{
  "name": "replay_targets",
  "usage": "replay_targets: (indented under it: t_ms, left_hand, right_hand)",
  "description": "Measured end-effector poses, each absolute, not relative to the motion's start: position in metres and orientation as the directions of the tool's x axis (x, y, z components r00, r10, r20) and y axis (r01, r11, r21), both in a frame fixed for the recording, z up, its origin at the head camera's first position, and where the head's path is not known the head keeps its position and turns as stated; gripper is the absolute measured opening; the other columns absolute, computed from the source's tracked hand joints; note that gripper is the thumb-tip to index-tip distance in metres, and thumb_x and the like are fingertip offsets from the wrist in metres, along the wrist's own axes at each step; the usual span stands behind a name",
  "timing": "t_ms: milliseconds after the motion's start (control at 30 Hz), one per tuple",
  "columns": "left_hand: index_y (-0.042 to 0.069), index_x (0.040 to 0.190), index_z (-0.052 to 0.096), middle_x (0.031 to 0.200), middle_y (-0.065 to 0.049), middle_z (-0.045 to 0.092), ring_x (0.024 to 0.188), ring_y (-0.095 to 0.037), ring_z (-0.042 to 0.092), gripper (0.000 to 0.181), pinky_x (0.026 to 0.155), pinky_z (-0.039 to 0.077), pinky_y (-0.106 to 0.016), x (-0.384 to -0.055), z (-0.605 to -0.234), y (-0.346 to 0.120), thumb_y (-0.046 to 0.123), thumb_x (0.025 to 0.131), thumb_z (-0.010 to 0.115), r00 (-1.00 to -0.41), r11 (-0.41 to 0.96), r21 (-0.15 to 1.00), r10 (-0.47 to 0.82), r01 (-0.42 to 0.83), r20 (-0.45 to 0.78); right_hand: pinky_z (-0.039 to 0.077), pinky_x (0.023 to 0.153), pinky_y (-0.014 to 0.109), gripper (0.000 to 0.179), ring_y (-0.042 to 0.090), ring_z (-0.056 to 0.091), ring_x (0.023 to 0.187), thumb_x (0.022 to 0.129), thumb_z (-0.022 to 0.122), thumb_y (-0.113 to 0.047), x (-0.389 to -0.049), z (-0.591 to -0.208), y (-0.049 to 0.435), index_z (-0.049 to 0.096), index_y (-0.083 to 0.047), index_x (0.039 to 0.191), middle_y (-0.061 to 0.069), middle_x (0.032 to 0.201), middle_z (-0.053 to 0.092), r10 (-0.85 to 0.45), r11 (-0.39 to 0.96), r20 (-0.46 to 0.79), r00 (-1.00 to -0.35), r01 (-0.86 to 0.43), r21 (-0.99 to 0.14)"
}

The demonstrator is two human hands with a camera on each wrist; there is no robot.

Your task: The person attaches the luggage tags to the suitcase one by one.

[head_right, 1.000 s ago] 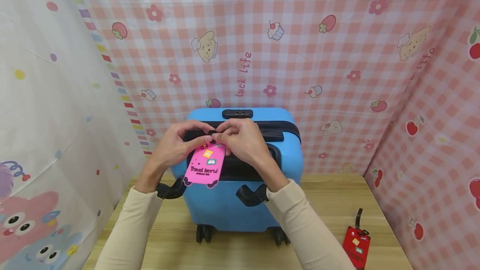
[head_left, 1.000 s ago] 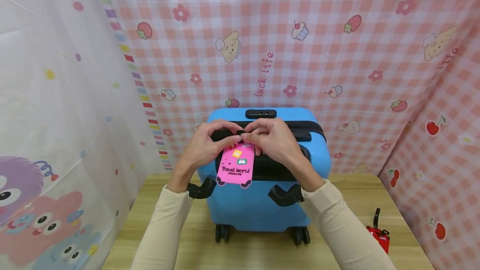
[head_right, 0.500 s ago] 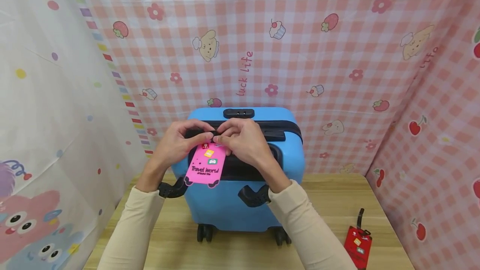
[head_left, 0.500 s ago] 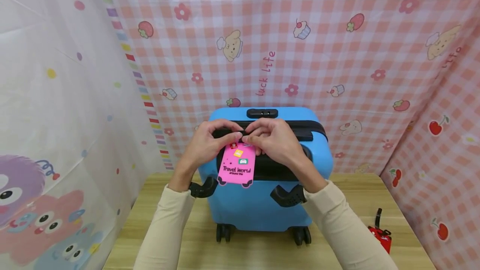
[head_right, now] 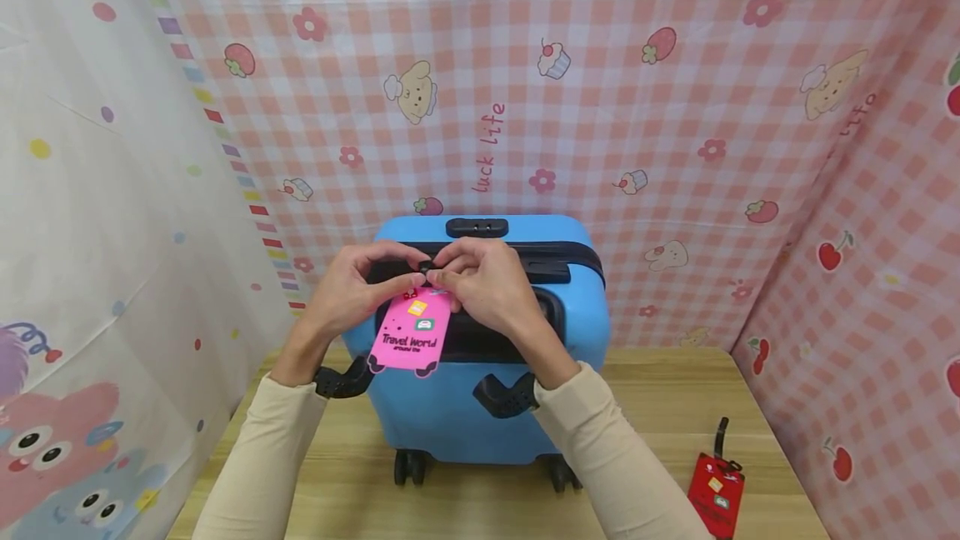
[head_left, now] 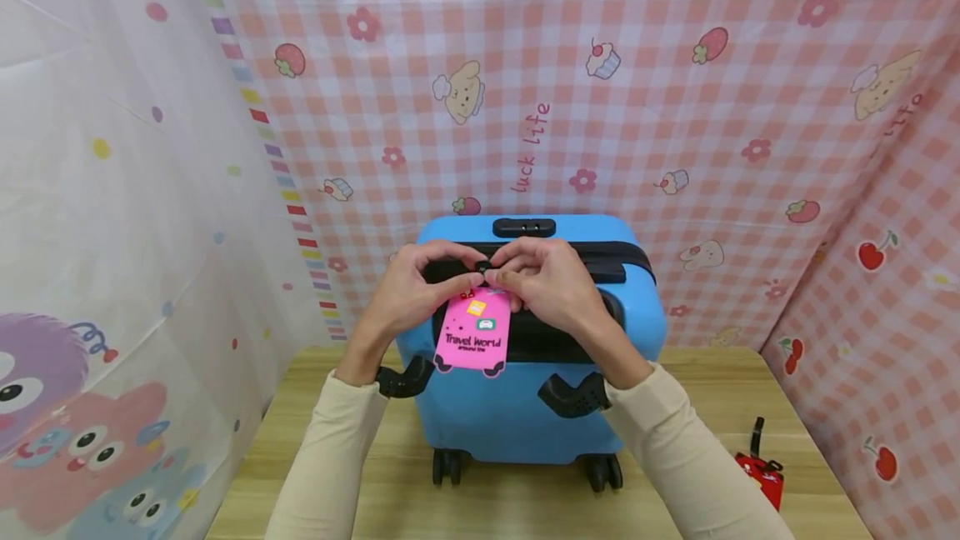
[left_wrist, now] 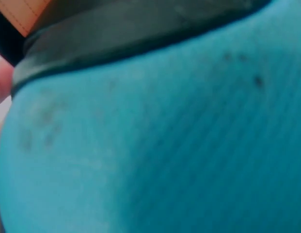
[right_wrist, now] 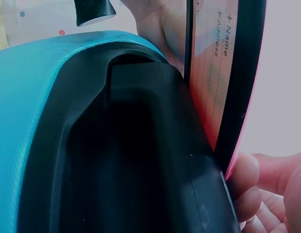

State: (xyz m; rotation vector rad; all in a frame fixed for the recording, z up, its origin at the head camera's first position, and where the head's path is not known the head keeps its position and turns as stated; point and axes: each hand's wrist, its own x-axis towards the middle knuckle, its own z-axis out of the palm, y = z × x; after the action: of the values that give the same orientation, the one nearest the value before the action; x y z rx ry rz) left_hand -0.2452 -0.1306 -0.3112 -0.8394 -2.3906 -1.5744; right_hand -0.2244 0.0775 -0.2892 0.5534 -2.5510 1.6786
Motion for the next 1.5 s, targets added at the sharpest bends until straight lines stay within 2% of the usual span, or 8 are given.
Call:
replay_targets:
  t_ms: [300,967,1267,1400,1500]
  left_hand:
    - [0.010,0.109,0.075,0.112,-0.003,0.070,0.111,-0.017,0.057,0.019,0.095,0.047,-0.042,-0.2431,-0.3114,-0.1279,0.017,0.090,0.073,-0.833,0.294,0.795,0.354,0.531,0.425]
    - [0.009,0.109,0.076,0.110,-0.004,0.071,0.105,-0.019,0.057,0.019,0.089,0.048,-0.042,-0.2427,-0.3105,-0.1254,0.015,0.091,0.072,-0.836,0.299,0.791,0.331,0.534,0.438]
    - [0.010,0.110,0.076,0.112,-0.004,0.071,0.107,-0.018,0.058,0.020,0.091,0.048,-0.042,-0.2439,-0.3112,-0.1258,0.016,0.091,0.072,-0.840,0.309,0.791,0.328,0.527,0.432]
    - [0.009,0.110,0.076,0.113,-0.004,0.070,0.108,-0.018,0.059,0.021,0.093,0.048,-0.043,-0.2438,-0.3115,-0.1262,0.015,0.090,0.073,-0.817,0.308,0.765,0.331,0.566,0.472]
    - [0.010,0.113,0.074,0.116,-0.004,0.068,0.111,-0.018,0.058,0.024,0.098,0.046,-0.044,-0.2432,-0.3127,-0.1273,0.017,0.090,0.073,-0.784,0.356,0.699,0.333,0.620,0.524]
  right_hand:
    - [0.049,0.055,0.030,0.018,0.021,0.063,0.059,0.092,0.072,-0.020,-0.2219,-0.2887,0.0767,0.070,-0.006,0.103,0.005,0.081,0.073,-0.242,0.370,0.229,-0.943,-0.308,-0.876]
    - [0.049,0.052,0.030,0.013,0.022,0.061,0.057,0.094,0.068,-0.018,-0.2225,-0.2906,0.0762,0.072,-0.006,0.099,0.005,0.076,0.071,-0.230,0.378,0.286,-0.930,-0.356,-0.855]
    - [0.049,0.052,0.029,0.012,0.021,0.062,0.057,0.094,0.069,-0.018,-0.2230,-0.2910,0.0757,0.072,-0.007,0.098,0.004,0.076,0.071,-0.224,0.380,0.290,-0.930,-0.358,-0.853]
    - [0.049,0.053,0.030,0.013,0.021,0.061,0.057,0.095,0.068,-0.018,-0.2227,-0.2906,0.0750,0.072,-0.006,0.099,0.005,0.077,0.072,-0.229,0.375,0.301,-0.926,-0.369,-0.850]
    - [0.050,0.053,0.030,0.014,0.020,0.061,0.057,0.095,0.068,-0.018,-0.2226,-0.2910,0.0744,0.073,-0.006,0.100,0.006,0.078,0.072,-0.236,0.369,0.304,-0.923,-0.374,-0.851]
